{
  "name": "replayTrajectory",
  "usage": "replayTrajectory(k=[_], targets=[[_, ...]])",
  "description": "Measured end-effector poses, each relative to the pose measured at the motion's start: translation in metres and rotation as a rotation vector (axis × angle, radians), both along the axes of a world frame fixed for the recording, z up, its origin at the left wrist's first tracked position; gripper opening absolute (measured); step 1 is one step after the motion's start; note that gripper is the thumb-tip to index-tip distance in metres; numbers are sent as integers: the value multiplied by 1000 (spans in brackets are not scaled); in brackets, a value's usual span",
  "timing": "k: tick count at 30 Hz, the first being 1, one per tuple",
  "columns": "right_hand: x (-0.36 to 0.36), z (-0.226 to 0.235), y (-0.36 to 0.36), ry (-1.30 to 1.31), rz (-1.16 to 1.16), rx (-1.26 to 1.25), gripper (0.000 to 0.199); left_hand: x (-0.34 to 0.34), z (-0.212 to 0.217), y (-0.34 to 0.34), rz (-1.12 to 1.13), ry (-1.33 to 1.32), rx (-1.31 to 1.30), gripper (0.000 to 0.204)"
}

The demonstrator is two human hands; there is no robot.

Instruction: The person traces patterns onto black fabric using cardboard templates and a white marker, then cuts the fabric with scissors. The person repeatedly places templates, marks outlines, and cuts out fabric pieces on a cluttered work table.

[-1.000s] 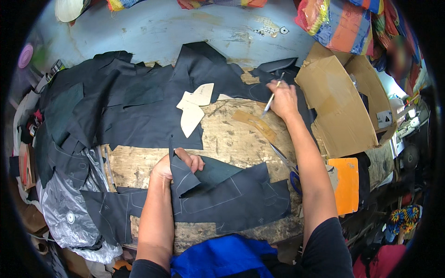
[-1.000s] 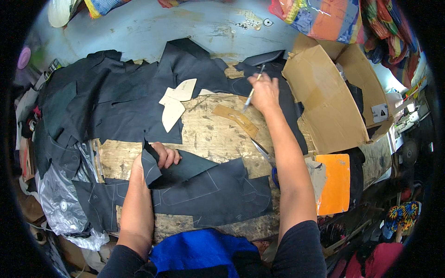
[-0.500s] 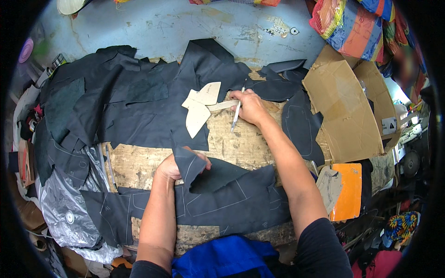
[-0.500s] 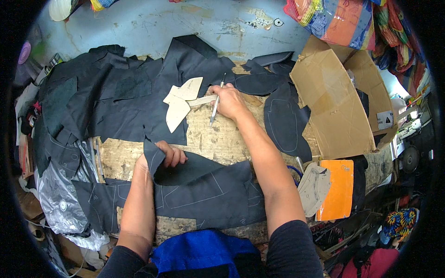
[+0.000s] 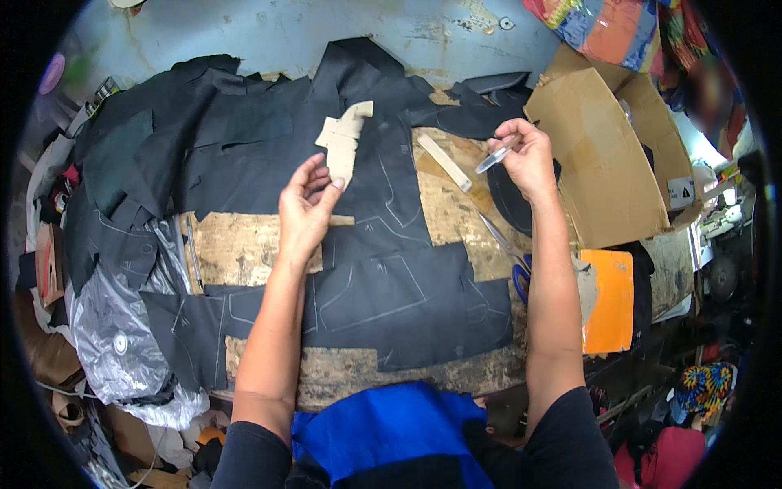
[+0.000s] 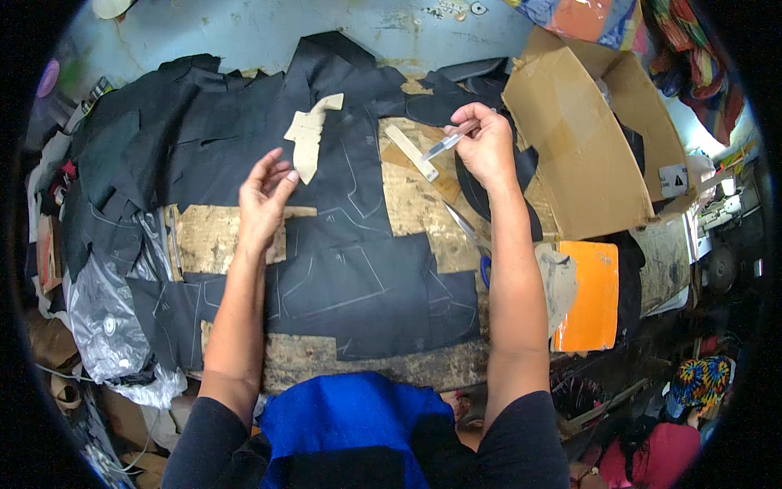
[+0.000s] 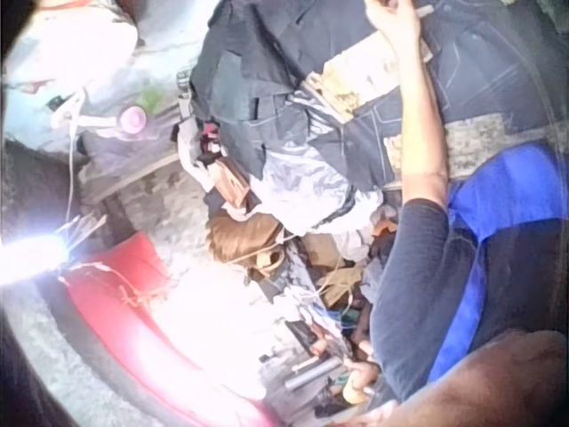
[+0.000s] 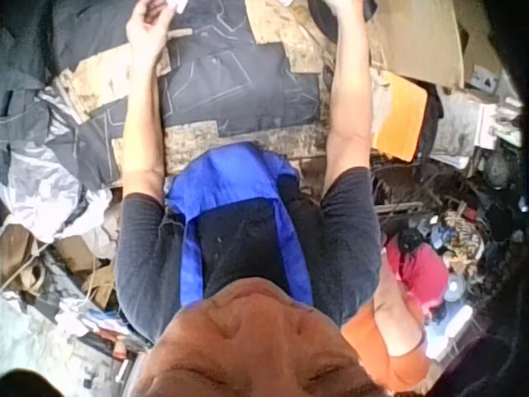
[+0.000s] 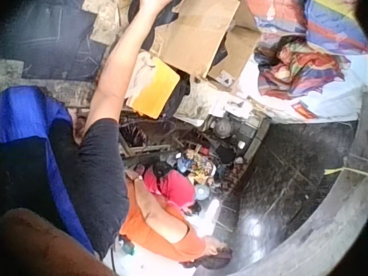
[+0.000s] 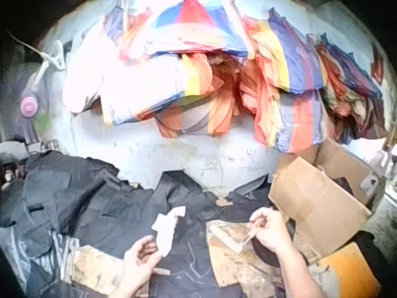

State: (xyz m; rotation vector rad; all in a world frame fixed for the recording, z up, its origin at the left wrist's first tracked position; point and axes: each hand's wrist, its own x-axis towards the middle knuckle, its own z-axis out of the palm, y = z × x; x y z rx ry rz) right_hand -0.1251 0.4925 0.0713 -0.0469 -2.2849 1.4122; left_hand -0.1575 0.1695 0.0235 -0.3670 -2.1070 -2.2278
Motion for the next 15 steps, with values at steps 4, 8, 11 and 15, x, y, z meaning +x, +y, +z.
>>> replayTrajectory(k=[4, 8, 11, 15], targets=[[16, -21, -12, -151, -179, 234, 23, 41, 13, -24, -65, 60, -462, 48], [21, -51, -33, -188, -215, 485, 44, 106, 10, -64, -130, 75, -919, 56], [14, -59, -38, -232, -293, 583, 38, 143, 3, -101, -10, 18, -1169, 67], [9, -58, -43, -203, -305, 792, 24, 171, -9, -131, 73, 20, -1354, 71]])
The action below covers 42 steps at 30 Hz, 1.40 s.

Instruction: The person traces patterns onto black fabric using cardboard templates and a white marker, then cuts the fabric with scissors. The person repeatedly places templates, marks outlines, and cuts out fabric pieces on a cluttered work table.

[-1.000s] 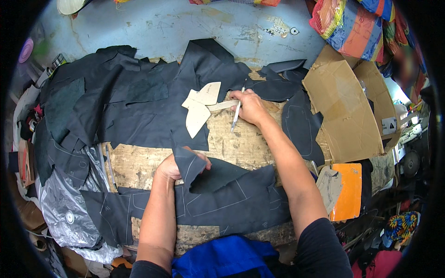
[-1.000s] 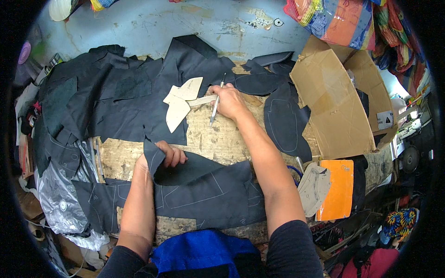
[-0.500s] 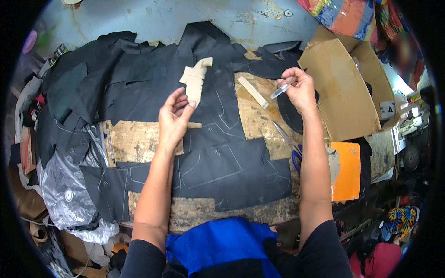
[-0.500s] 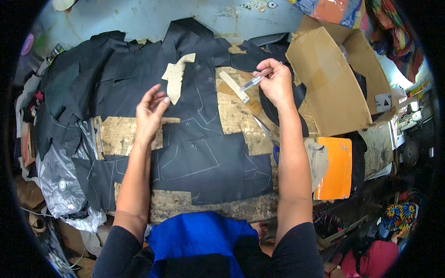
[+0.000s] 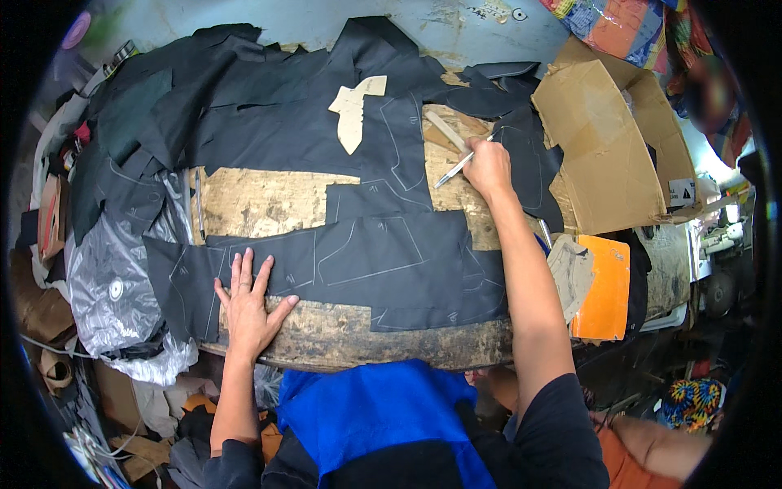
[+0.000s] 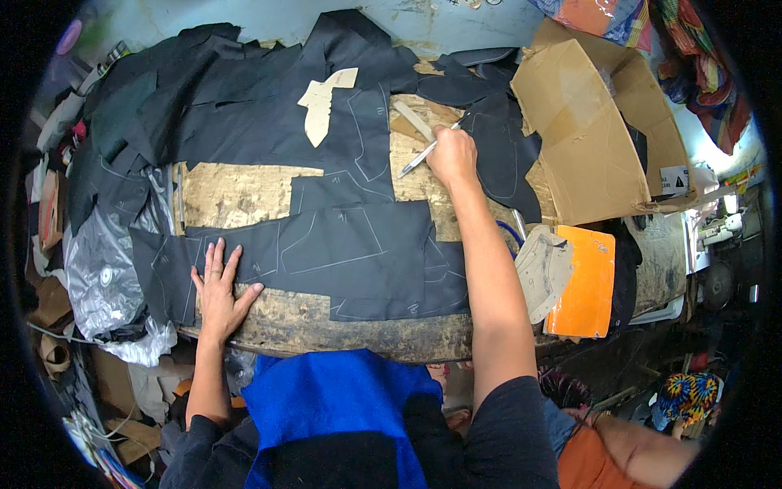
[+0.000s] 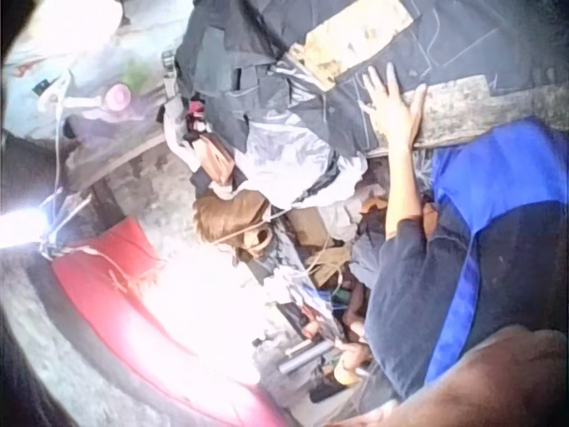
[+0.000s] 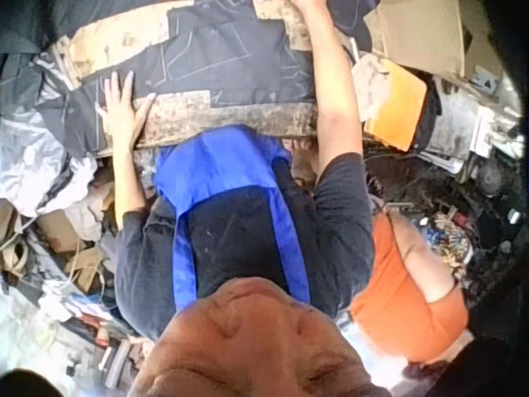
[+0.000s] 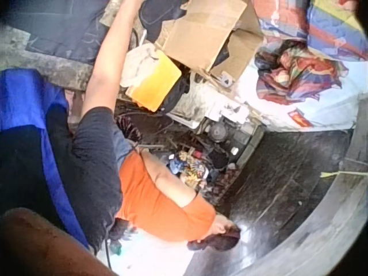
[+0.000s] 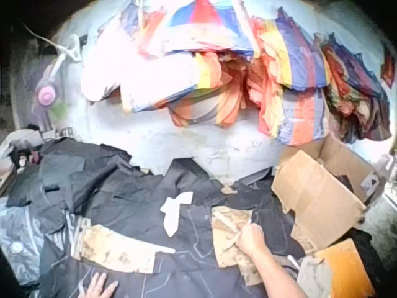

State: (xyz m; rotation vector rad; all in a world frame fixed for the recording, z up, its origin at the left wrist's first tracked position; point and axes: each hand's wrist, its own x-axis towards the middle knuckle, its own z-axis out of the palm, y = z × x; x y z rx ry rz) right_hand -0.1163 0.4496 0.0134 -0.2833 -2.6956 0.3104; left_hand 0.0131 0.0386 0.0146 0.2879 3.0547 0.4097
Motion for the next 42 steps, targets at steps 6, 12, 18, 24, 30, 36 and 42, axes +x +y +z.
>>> replayTrajectory(k=[6, 12, 18, 24, 30, 36, 42], targets=[[13, 1, 8, 58, 46, -163, 24, 19, -2, 3, -41, -30, 71, 68], [40, 7, 8, 261, 76, -349, 19, 64, -2, 38, -390, -97, 167, 60], [132, 18, -41, -126, 399, -975, 11, 75, -18, 65, -853, -185, 514, 43], [174, 3, -81, -318, 460, -796, 9, 72, -17, 101, -897, -20, 475, 49], [168, 8, -89, -296, 515, -727, 6, 65, -21, 112, -799, -59, 255, 67], [171, 6, -95, -278, 474, -750, 8, 62, -23, 105, -785, -85, 203, 74], [168, 12, -98, 4, 291, -1067, 32, 63, -25, 104, -773, -74, 216, 77]])
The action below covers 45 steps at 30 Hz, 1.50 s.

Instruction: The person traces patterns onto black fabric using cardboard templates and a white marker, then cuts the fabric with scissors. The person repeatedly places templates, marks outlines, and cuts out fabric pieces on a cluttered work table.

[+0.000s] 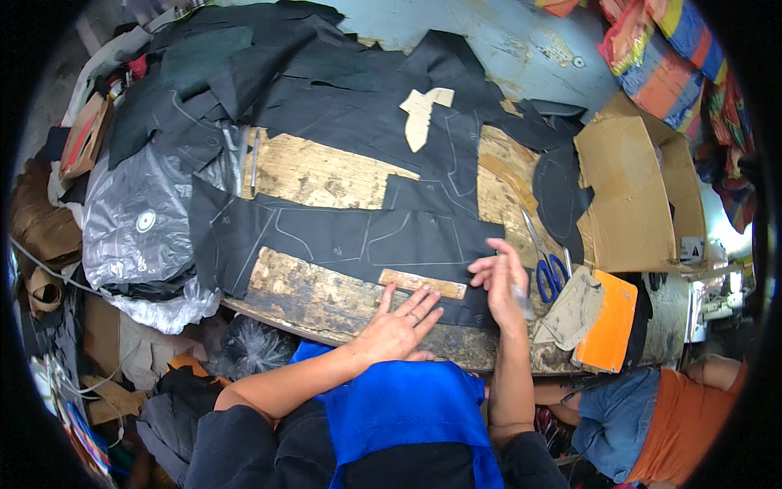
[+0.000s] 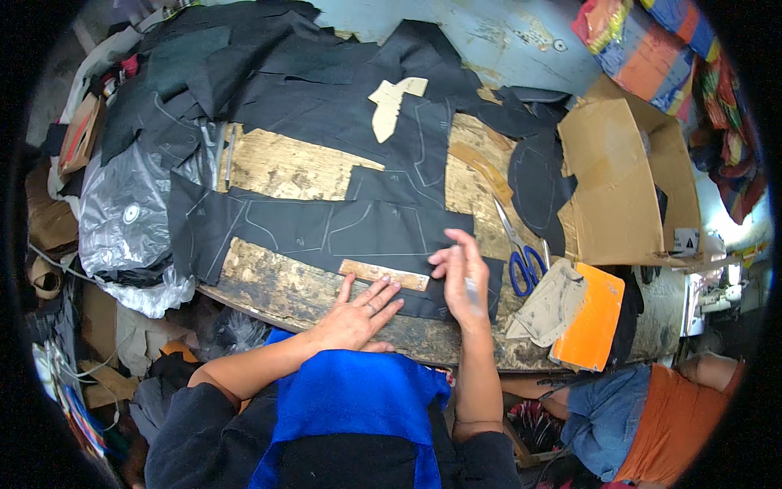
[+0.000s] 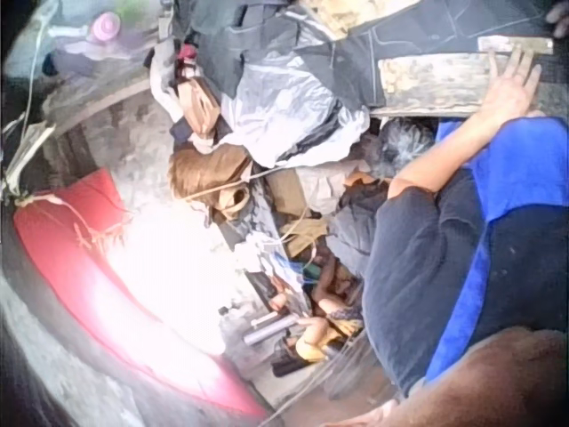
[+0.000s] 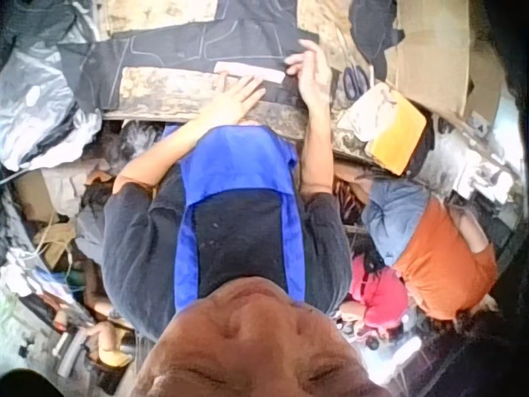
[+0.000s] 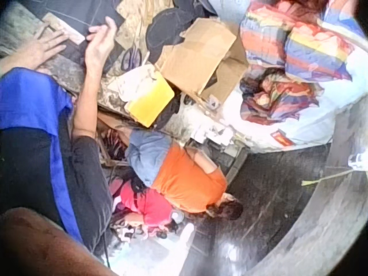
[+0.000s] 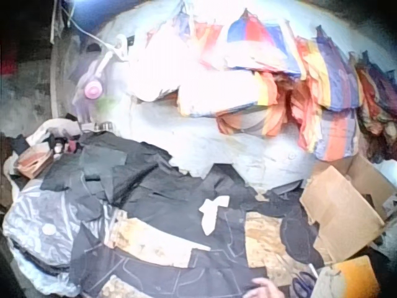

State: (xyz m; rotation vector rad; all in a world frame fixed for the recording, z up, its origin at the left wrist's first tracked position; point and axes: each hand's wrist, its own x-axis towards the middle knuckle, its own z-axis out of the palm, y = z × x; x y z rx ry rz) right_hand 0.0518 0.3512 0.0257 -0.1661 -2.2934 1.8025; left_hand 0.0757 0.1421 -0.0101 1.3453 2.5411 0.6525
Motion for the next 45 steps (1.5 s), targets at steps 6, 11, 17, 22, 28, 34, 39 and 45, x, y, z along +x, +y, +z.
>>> replayTrajectory(k=[6, 11, 17, 22, 28, 34, 39, 45], targets=[[-2, 4, -30, -52, 134, -114, 19, 1, -4, 1, -8, 2, -15, 78], [-6, -8, -69, -27, 371, 8, 11, -1, -8, 1, -35, -57, -45, 74], [-11, -15, -86, -52, 351, -36, 13, 0, -20, 0, -42, 12, -2, 66], [-12, -10, -89, 109, 350, 242, 13, 3, -24, 2, -7, 28, 12, 50], [-15, -8, -96, 175, 283, 271, 6, 1, -29, -1, -17, 23, 3, 54], [-11, -9, -89, 170, 277, 275, 6, 3, -30, 0, 45, 100, 75, 60], [6, -4, -55, 95, 54, 414, 11, 0, -8, 1, 18, 0, -36, 63], [30, -9, -25, -11, -209, 189, 10, -11, 22, 9, 3, 18, -148, 72]])
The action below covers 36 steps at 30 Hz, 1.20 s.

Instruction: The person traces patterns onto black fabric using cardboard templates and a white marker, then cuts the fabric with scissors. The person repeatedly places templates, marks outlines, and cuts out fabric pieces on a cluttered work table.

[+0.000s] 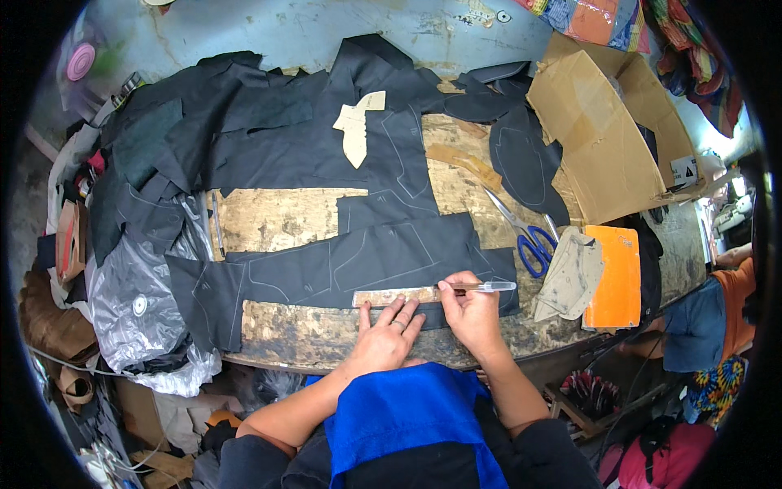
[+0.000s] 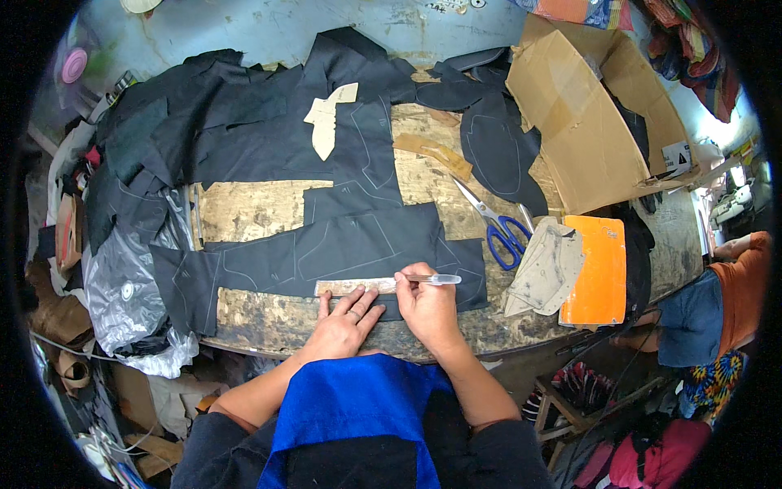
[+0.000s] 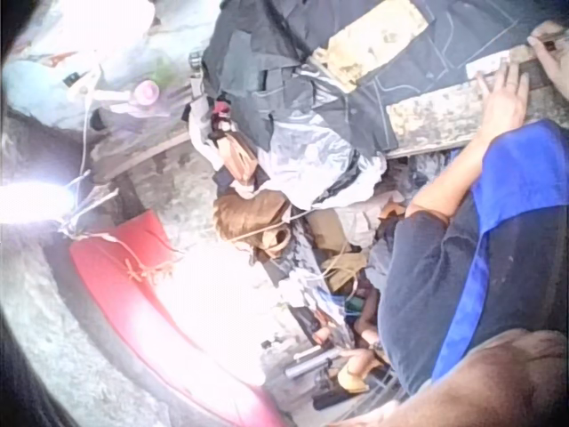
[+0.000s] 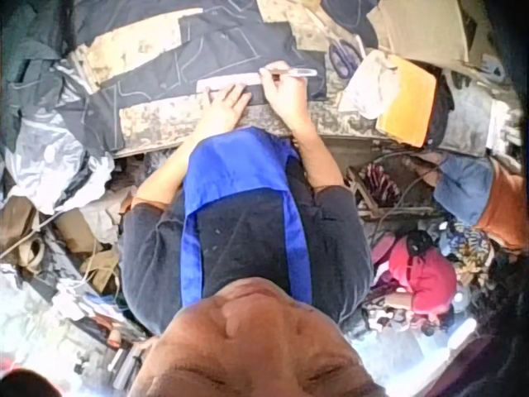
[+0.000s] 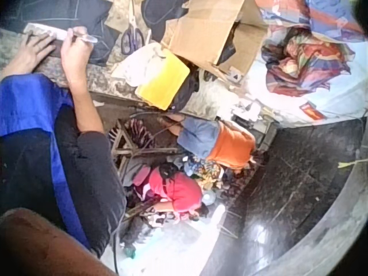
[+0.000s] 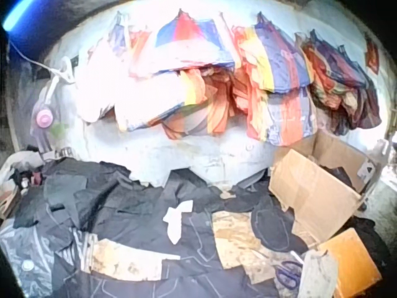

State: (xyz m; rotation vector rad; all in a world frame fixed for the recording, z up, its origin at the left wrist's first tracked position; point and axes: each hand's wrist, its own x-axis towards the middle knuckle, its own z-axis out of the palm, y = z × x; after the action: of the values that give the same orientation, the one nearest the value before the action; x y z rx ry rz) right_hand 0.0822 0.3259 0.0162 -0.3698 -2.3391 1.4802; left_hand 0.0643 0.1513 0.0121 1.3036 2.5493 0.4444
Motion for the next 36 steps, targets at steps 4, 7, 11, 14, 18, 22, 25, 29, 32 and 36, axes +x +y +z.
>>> replayTrajectory(k=[4, 7, 11, 14, 18, 22, 25, 29, 32, 36], targets=[[2, -13, 3, 45, -55, -46, 10, -13, 23, 4, -36, -86, -37, 66], [2, -16, 3, 51, -60, -6, 9, -27, 38, 8, -67, -115, -31, 58], [6, -6, 3, 123, 10, 246, 8, -48, 47, 12, -129, -234, -24, 53], [14, 7, 4, 0, 132, 263, 8, -70, 46, 16, -110, -426, -56, 55], [9, 5, -16, 26, 270, 7, 10, -116, 42, 20, -198, -675, 56, 72], [-9, -10, -46, 77, 479, 20, 11, -144, 41, 26, -21, -1140, -224, 85], [-18, -14, -57, 155, 514, 100, 11, -146, 41, 26, -2, -1193, -210, 87], [-23, -13, -62, 234, 521, 189, 12, -146, 41, 26, -5, -1195, -205, 88], [-21, -13, -65, 225, 517, 177, 13, -145, 41, 26, 4, -1170, -195, 89], [-9, -8, -51, 165, 403, 241, 10, -140, 44, 26, 22, -1141, -208, 87]])
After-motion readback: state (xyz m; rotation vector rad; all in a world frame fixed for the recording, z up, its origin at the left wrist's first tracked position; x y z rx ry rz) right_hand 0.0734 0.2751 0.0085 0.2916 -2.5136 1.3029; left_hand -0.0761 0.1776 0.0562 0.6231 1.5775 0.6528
